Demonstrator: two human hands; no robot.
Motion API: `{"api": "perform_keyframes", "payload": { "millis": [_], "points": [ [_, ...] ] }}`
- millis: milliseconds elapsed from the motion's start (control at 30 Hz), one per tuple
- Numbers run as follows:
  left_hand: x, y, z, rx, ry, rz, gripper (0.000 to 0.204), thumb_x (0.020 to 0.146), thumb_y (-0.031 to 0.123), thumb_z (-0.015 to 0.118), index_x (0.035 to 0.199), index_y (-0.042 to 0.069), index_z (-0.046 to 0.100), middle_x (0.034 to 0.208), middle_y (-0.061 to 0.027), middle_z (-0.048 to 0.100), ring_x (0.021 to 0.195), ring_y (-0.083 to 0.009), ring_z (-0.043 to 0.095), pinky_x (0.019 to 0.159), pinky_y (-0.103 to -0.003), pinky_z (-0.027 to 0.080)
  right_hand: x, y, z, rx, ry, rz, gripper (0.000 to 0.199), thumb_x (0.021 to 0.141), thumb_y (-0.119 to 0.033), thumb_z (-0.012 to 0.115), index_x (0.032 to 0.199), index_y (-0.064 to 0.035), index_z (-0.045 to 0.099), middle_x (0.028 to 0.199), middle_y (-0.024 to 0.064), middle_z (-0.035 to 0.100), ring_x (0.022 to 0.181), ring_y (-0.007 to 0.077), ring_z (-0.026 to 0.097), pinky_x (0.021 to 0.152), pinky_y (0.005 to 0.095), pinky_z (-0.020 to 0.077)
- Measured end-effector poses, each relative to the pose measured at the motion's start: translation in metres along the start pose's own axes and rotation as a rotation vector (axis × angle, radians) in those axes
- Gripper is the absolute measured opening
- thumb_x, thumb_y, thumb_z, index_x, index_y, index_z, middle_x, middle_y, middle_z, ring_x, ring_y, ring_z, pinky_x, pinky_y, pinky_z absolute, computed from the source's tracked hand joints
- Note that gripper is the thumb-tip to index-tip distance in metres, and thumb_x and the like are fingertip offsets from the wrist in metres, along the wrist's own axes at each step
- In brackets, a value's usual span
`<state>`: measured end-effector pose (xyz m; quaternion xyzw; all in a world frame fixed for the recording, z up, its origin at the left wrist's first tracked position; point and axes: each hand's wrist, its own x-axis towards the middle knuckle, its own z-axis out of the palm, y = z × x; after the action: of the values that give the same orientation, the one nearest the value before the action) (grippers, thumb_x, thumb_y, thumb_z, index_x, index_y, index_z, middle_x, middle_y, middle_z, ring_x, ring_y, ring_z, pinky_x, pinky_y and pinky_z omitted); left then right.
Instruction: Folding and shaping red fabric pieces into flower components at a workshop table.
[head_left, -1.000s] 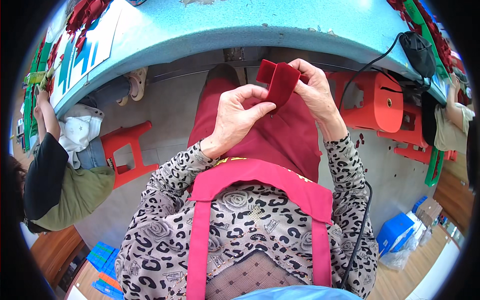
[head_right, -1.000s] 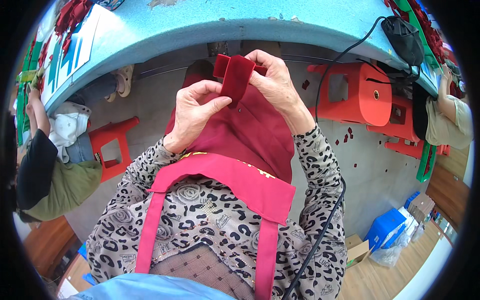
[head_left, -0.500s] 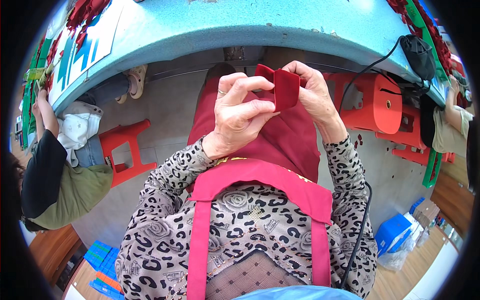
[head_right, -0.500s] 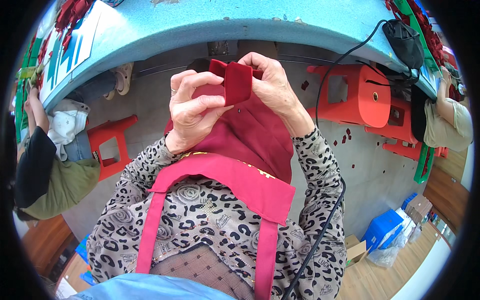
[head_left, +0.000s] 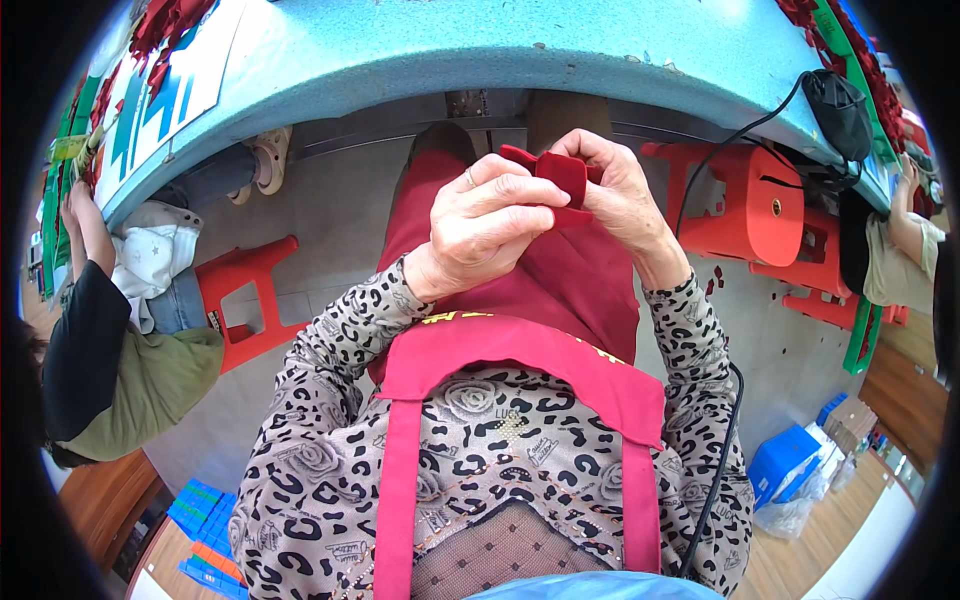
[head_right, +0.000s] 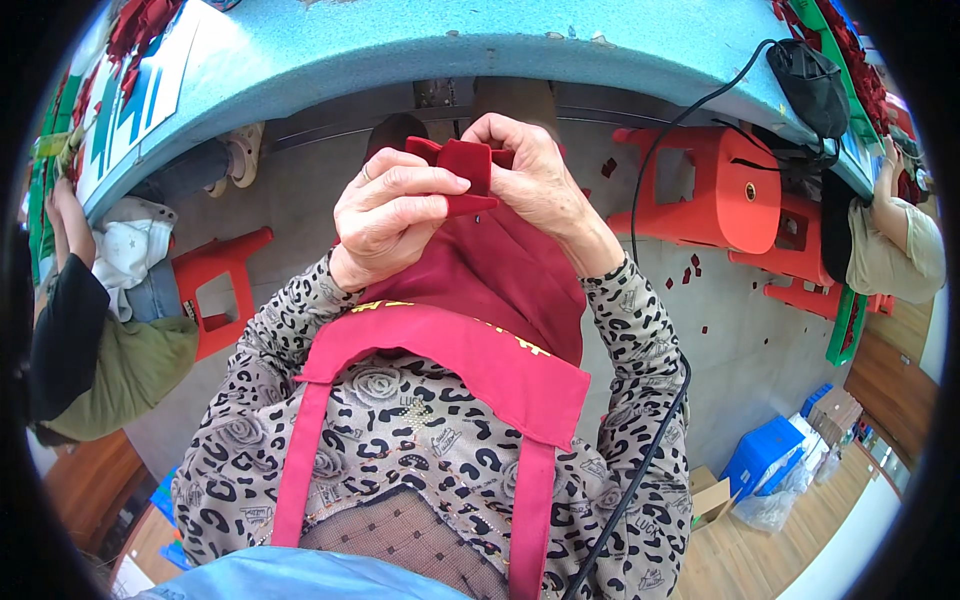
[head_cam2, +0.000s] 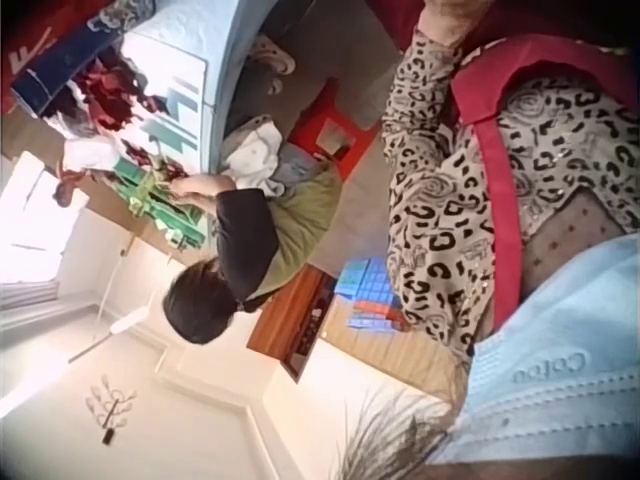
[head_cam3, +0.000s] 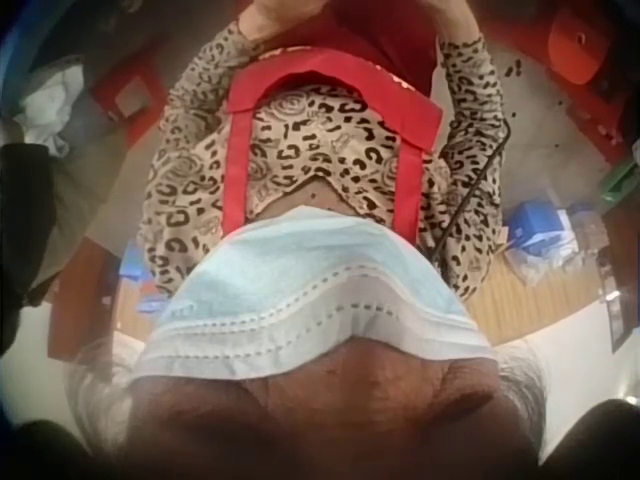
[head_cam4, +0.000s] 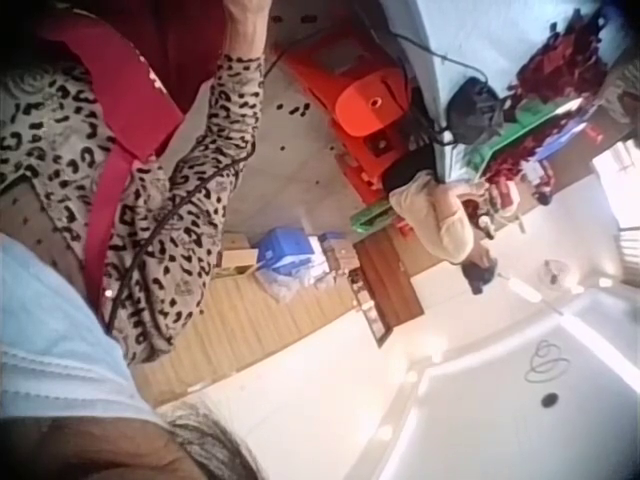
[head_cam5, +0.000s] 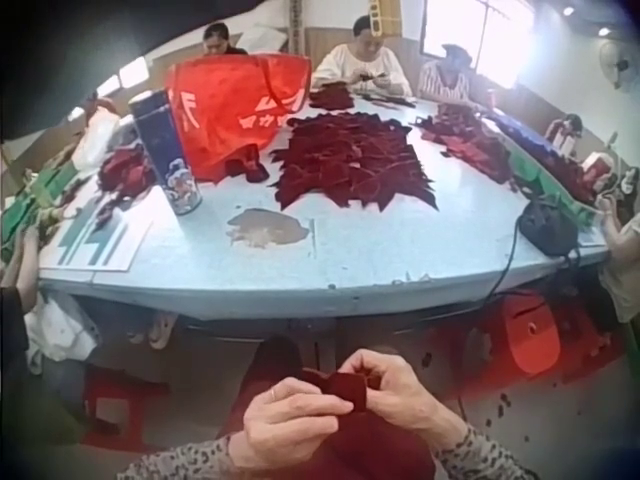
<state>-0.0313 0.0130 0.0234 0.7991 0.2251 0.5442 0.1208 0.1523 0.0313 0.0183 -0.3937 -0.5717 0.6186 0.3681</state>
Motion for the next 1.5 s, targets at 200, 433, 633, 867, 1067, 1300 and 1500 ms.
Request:
{"api": "perform_keyframes", "payload": {
  "millis": [200, 433, 633, 867, 1067, 1300, 1500],
  "points": [
    [0.000, -0.005, 0.003, -0.018, 0.048, 0.054, 0.027, 0.052, -0.008, 0.070, 0.076, 0.004, 0.061, 0.086, -0.0063, 0.066, 0.070, -0.0228, 0.061, 0.062, -0.028, 0.052, 0.001, 0.000, 0.001, 0.015, -0.002, 0.002, 0.010, 0.081, -0.004, 0.065, 0.088, -0.0037, 0.058, 0.085, -0.0015, 0.060, 0.077, 0.0036, 0.055, 0.068, 0.0187, 0.0461],
    [0.002, -0.007, 0.002, -0.016, 0.046, 0.025, 0.033, 0.052, -0.009, 0.068, 0.082, 0.004, 0.059, 0.084, -0.0073, 0.065, 0.069, -0.0232, 0.060, 0.061, -0.029, 0.051, 0.003, 0.003, 0.002, 0.025, -0.013, 0.002, 0.011, 0.080, -0.005, 0.065, 0.089, -0.0035, 0.058, 0.085, -0.0010, 0.060, 0.078, 0.0041, 0.055, 0.069, 0.0191, 0.0463],
    [0.004, -0.012, 0.003, -0.005, 0.044, 0.026, 0.034, 0.050, -0.009, 0.067, 0.078, 0.005, 0.053, 0.089, -0.0078, 0.065, 0.069, -0.0240, 0.060, 0.059, -0.030, 0.050, 0.006, 0.007, 0.001, 0.065, -0.015, 0.012, 0.012, 0.079, -0.003, 0.065, 0.089, -0.0028, 0.058, 0.086, -0.0004, 0.060, 0.078, 0.0046, 0.056, 0.069, 0.0196, 0.0467],
    [0.013, -0.014, 0.001, -0.098, -0.096, 0.041, 0.037, 0.051, -0.009, 0.067, 0.075, 0.008, 0.043, 0.096, -0.0114, 0.067, 0.061, -0.0215, 0.059, 0.053, -0.028, 0.046, 0.006, 0.010, -0.001, 0.024, -0.050, -0.022, 0.012, 0.079, 0.005, 0.052, 0.090, 0.0015, 0.057, 0.082, -0.0002, 0.058, 0.075, 0.0046, 0.053, 0.065, 0.0200, 0.0445],
    [0.037, -0.002, 0.010, -0.117, -0.301, -0.010, 0.028, 0.054, -0.003, 0.063, 0.068, 0.008, 0.042, 0.095, -0.0092, 0.065, 0.054, -0.0238, 0.054, 0.047, -0.030, 0.043, -0.004, 0.002, -0.022, -0.056, -0.010, -0.001, 0.006, 0.083, -0.001, 0.056, 0.088, 0.0005, 0.057, 0.079, -0.0015, 0.057, 0.072, 0.0041, 0.051, 0.063, 0.0199, 0.0433],
    [0.056, -0.002, 0.033, -0.130, -0.471, -0.002, 0.026, 0.056, -0.002, 0.061, 0.066, 0.008, 0.039, 0.077, -0.0049, 0.061, 0.051, -0.0258, 0.052, 0.044, -0.032, 0.040, -0.015, -0.011, -0.048, -0.064, -0.045, 0.075, 0.008, 0.089, -0.009, 0.056, 0.089, -0.0014, 0.057, 0.078, -0.0021, 0.056, 0.073, 0.0035, 0.050, 0.063, 0.0199, 0.0429],
    [0.064, 0.002, 0.073, -0.308, -0.492, -0.187, 0.025, 0.056, -0.007, 0.057, 0.065, 0.006, 0.038, 0.072, -0.0063, 0.054, 0.049, -0.0198, 0.045, 0.044, -0.029, 0.035, -0.029, 0.014, -0.087, 0.080, -0.124, 0.042, 0.007, 0.087, -0.007, 0.056, 0.091, -0.0011, 0.057, 0.082, -0.0016, 0.057, 0.076, 0.0034, 0.051, 0.066, 0.0197, 0.0439]
  ]
}}
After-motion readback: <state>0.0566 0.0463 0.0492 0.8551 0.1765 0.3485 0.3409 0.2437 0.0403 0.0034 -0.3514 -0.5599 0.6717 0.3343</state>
